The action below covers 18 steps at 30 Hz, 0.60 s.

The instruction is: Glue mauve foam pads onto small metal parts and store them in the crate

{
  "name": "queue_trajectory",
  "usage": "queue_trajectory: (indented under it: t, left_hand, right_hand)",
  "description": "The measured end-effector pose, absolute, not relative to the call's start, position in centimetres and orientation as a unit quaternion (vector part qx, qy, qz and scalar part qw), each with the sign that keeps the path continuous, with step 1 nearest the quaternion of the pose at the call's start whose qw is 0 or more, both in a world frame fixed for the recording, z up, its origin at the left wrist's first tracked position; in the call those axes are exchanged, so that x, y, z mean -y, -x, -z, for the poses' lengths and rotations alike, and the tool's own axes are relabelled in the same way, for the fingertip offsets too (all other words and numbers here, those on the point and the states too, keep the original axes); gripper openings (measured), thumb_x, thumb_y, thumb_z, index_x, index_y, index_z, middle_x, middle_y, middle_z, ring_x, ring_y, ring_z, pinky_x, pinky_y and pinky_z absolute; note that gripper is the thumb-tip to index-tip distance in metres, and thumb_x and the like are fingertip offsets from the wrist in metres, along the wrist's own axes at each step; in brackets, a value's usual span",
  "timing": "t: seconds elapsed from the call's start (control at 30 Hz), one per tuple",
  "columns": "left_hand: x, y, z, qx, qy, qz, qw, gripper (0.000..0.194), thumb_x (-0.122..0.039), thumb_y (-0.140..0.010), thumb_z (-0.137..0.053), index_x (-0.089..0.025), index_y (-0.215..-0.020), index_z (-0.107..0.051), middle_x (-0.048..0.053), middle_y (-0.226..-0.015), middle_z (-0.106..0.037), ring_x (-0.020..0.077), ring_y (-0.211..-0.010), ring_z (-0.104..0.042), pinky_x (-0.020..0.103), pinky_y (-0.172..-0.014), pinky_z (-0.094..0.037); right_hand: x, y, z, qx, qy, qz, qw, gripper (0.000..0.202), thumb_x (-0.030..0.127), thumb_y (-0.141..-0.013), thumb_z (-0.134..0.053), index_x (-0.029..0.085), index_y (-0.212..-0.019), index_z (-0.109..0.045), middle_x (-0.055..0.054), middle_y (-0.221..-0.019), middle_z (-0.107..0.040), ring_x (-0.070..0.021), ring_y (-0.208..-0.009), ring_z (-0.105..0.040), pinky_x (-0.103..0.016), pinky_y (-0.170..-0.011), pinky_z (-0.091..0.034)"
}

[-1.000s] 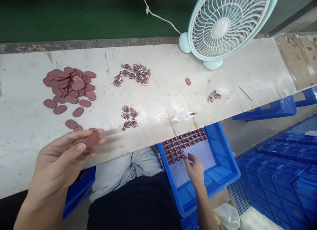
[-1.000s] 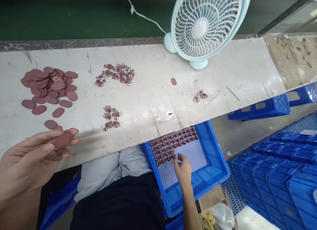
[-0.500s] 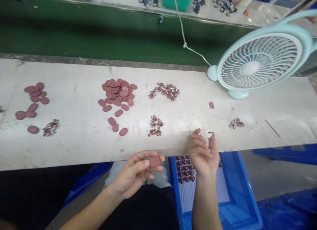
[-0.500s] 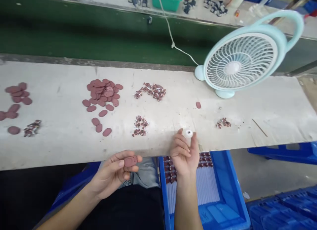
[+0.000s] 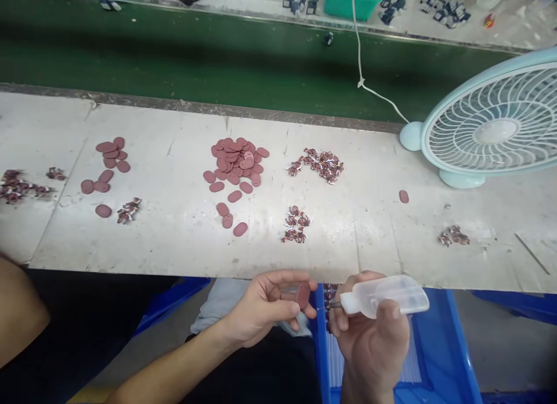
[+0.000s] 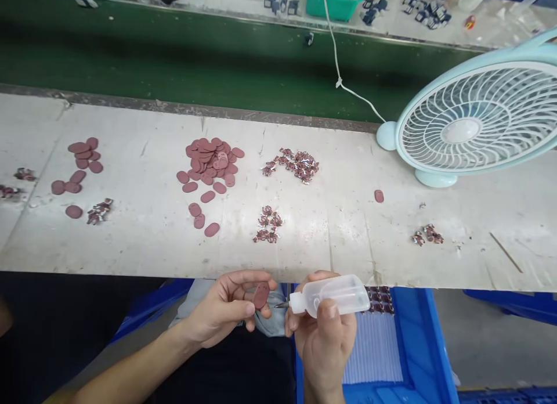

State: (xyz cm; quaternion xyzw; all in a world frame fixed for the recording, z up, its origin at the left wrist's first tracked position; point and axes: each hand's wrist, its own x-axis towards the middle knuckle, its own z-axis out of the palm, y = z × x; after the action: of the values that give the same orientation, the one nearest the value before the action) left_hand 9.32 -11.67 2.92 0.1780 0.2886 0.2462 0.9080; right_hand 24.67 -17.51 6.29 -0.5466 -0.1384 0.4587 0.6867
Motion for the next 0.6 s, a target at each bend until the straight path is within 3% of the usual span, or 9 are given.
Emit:
queue_trajectory:
  t: [0.17, 0.37, 0.47, 0.6]
  left_hand:
    - [12.0, -9.5, -2.9, -0.309, -0.217, -0.271, 0.885, 0.033, -0.013, -0.078, -0.079, -0.022, -0.109, -0.074, 0.01, -0.108, -0.077, 0.0181, -0.088, -0.075, 0.022, -0.073, -0.057]
    - [12.3, -9.7, -3.0, -0.34, -0.175, -0.279, 0.881, 0.025, -0.021, -0.08, -0.078, -0.024, -0.105, -0.075, 0.008, -0.105, -0.078, 0.0211, -0.089, -0.076, 0.025, -0.069, -0.059]
    - [12.5, -9.9, -2.9, -0.329, -0.183, -0.274, 0.885, 0.032, -0.019, -0.078, -0.08, -0.026, -0.109, -0.075, 0.007, -0.11, -0.077, 0.0211, -0.094, -0.074, 0.023, -0.065, -0.06]
    - [12.7, -10.1, -2.7, -0.331, -0.202, -0.277, 0.879, 0.027, -0.017, -0.079, -0.079, -0.025, -0.104, -0.077, 0.006, -0.11, -0.077, 0.0181, -0.093, -0.073, 0.021, -0.068, -0.059]
  right_hand:
    - [17.5, -25.1, -6.0, 0.153, 0.553, -0.444, 0.688, 0.027, 0.049, -0.088, -0.063, 0.027, -0.101, -0.062, 0.003, -0.065, -0.059, -0.0126, -0.042, -0.052, -0.024, -0.034, -0.045]
    - [17.7, -25.3, -5.3, 0.132, 0.564, -0.457, 0.675, 0.04, 0.06, -0.083, -0.064, 0.024, -0.102, -0.065, 0.0, -0.07, -0.062, -0.015, -0.046, -0.056, -0.023, -0.031, -0.042]
    - [18.0, -24.3, -5.4, 0.163, 0.588, -0.412, 0.677, 0.032, 0.053, -0.09, -0.06, 0.024, -0.102, -0.065, 0.0, -0.07, -0.062, -0.0156, -0.047, -0.058, -0.026, -0.036, -0.045]
    - [18.4, -22.9, -5.2, 0.21, 0.629, -0.303, 0.685, 0.025, 0.045, -0.092, -0.059, 0.024, -0.103, -0.064, 0.001, -0.07, -0.063, -0.0181, -0.049, -0.06, -0.035, -0.048, -0.05]
